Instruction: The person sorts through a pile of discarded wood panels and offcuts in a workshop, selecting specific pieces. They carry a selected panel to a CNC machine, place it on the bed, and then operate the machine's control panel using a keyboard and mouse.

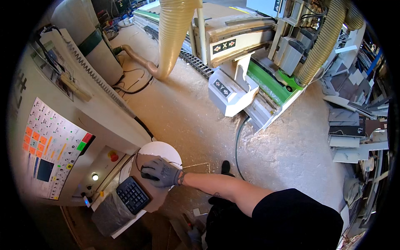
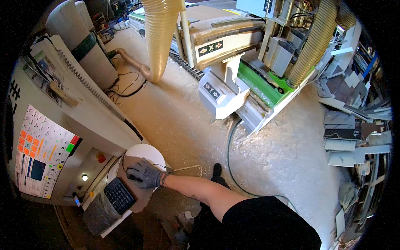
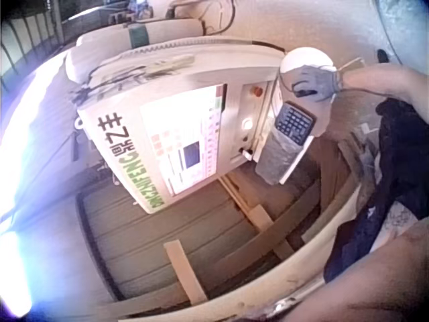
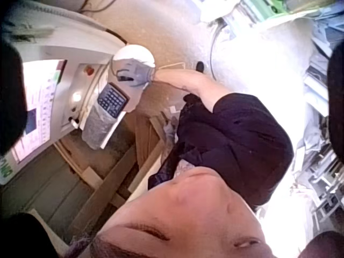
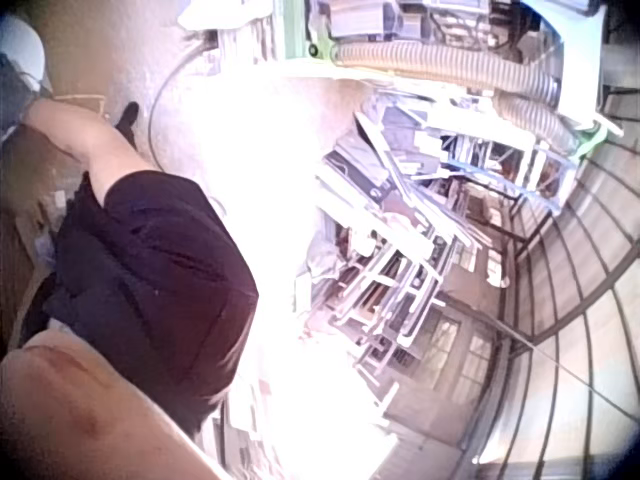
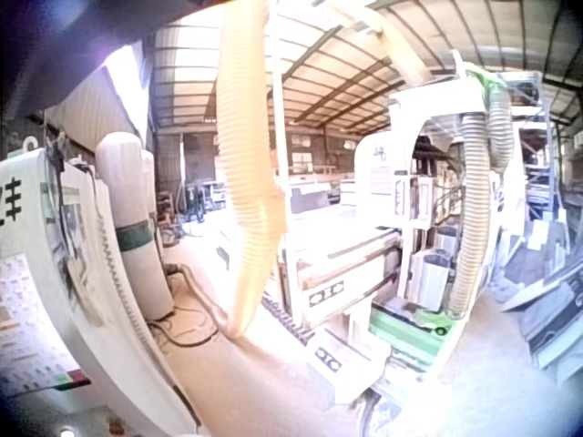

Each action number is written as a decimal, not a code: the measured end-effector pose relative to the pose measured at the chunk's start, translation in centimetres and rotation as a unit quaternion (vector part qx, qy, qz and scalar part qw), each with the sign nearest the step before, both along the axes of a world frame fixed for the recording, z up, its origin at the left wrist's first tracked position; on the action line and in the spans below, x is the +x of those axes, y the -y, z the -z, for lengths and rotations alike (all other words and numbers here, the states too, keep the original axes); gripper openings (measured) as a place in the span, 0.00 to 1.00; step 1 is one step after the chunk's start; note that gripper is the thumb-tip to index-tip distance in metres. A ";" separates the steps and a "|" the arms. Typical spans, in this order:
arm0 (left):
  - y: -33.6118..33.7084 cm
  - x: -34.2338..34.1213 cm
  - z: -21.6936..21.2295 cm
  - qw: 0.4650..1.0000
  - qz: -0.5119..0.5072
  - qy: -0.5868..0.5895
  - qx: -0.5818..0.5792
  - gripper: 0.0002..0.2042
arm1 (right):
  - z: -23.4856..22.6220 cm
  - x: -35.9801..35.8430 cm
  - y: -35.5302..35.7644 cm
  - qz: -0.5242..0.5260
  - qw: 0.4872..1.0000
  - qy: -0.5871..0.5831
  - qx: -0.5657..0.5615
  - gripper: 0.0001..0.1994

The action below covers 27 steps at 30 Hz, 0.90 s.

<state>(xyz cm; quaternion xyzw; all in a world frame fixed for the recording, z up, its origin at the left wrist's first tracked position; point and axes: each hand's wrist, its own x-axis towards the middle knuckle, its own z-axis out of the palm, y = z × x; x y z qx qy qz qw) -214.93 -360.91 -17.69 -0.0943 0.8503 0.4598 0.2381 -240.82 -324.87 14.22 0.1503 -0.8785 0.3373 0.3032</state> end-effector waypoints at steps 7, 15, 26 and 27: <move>-3.4 -0.7 -4.8 0.989 -0.060 0.072 0.118 0.12 | 1.1 -0.2 -0.9 0.007 1.000 0.028 -0.001 0.22; -13.6 0.3 -21.6 0.956 -0.183 0.225 0.045 0.09 | 0.4 7.0 -6.9 0.074 0.986 -0.035 -0.146 0.26; -14.8 3.3 -1.6 0.991 -0.022 0.060 0.113 0.11 | 18.3 47.7 -28.2 0.381 0.746 0.482 -0.257 0.25; -17.0 3.9 -1.7 0.991 -0.012 0.052 0.121 0.16 | 17.8 49.6 -30.4 0.398 0.742 0.475 -0.254 0.25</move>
